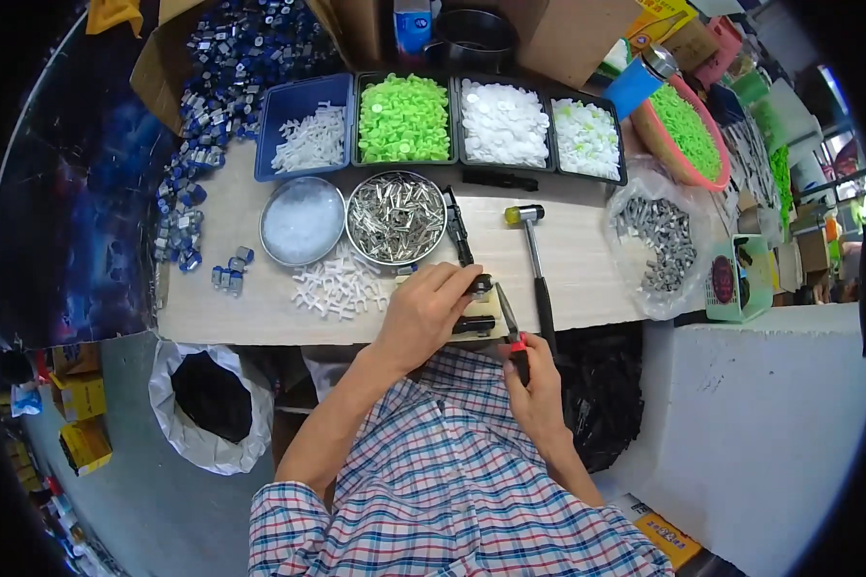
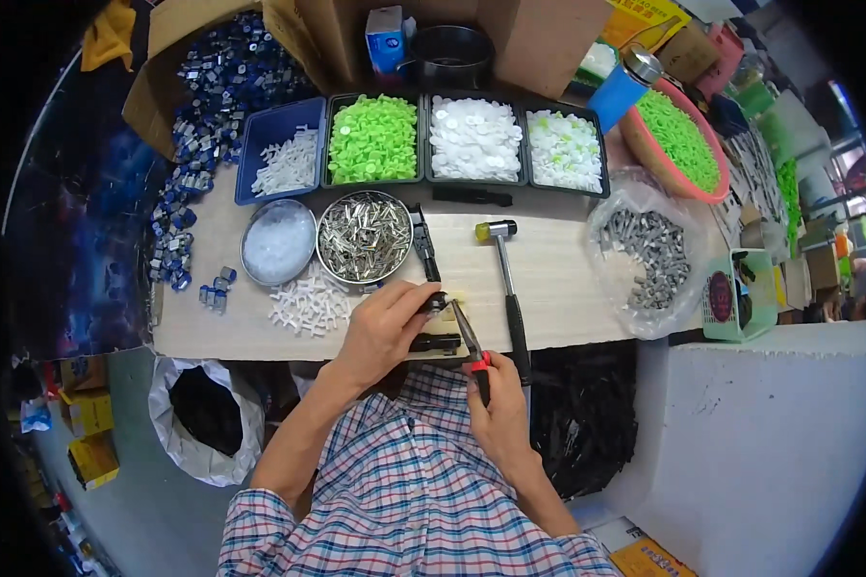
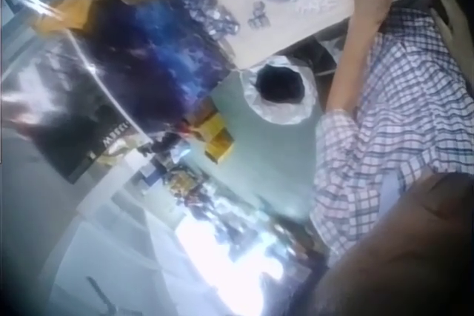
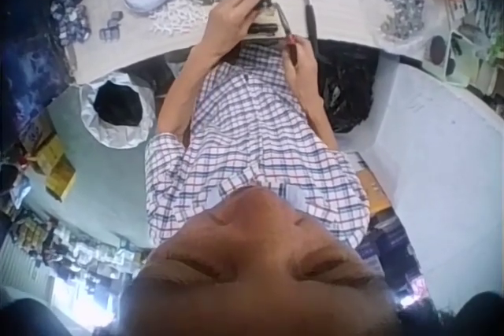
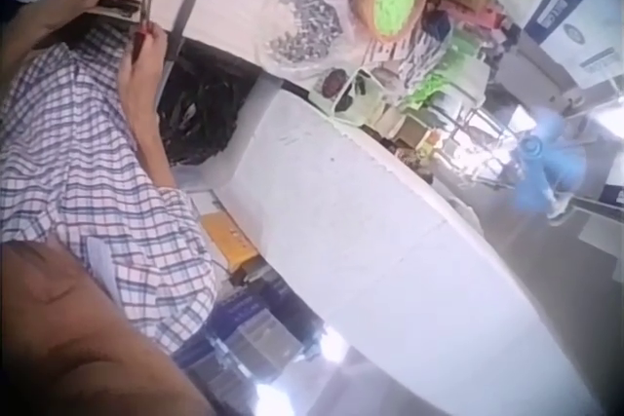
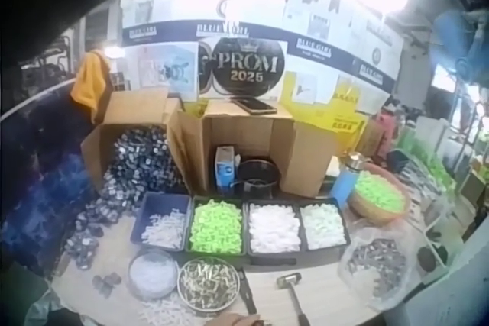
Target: Assembling small mechanical components using a wooden jig, a small hammer, and various plastic and metal parts at a workbench.
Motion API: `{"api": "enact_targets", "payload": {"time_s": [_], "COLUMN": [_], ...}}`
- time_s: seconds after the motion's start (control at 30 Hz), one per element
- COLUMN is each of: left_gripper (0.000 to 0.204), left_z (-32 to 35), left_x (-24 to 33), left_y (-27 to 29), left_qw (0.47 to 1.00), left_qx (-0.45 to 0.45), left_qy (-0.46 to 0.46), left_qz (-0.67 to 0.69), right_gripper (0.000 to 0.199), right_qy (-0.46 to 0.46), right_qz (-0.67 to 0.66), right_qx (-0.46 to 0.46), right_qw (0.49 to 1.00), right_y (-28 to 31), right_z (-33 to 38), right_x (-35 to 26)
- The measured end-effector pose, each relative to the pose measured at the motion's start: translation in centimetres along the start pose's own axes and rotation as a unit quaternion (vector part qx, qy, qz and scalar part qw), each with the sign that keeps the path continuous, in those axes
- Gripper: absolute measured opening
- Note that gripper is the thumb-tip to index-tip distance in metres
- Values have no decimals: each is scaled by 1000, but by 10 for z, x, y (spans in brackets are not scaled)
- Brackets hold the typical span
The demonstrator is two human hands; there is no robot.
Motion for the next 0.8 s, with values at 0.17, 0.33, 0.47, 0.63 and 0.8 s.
{"api": "enact_targets", "payload": {"time_s": [0.17, 0.33, 0.47, 0.63, 0.8], "left_gripper": [44, 30, 17, 24, 20], "left_z": [5, 14, 48, 72, 112], "left_x": [7, 19, 4, -3, -29], "left_y": [9, 21, 7, 11, -15], "left_qw": [999, 1000, 981, 974, 725], "left_qx": [-35, -28, -128, -148, -413], "left_qy": [20, -5, 47, 47, 400], "left_qz": [3, -10, -136, -162, 379], "right_gripper": [24, 29, 45, 51, 52], "right_qy": [32, 49, 72, 93, 90], "right_qz": [6, 25, 6, -29, -69], "right_qx": [-11, -72, -209, -289, -352], "right_qw": [999, 996, 975, 952, 929], "right_y": [3, 0, -19, -35, -43], "right_z": [-3, -2, 13, 28, 36], "right_x": [-10, -15, -19, -8, -7]}}
Point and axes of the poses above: each hand's wrist, its own z-axis away from the middle knuckle, its own y-axis out of the back of the hand, x = y × z, the point moved 9 cm from there along -z, towards the middle knuckle, and after that the axes turned 11 degrees about y, right-handed, at the moved point
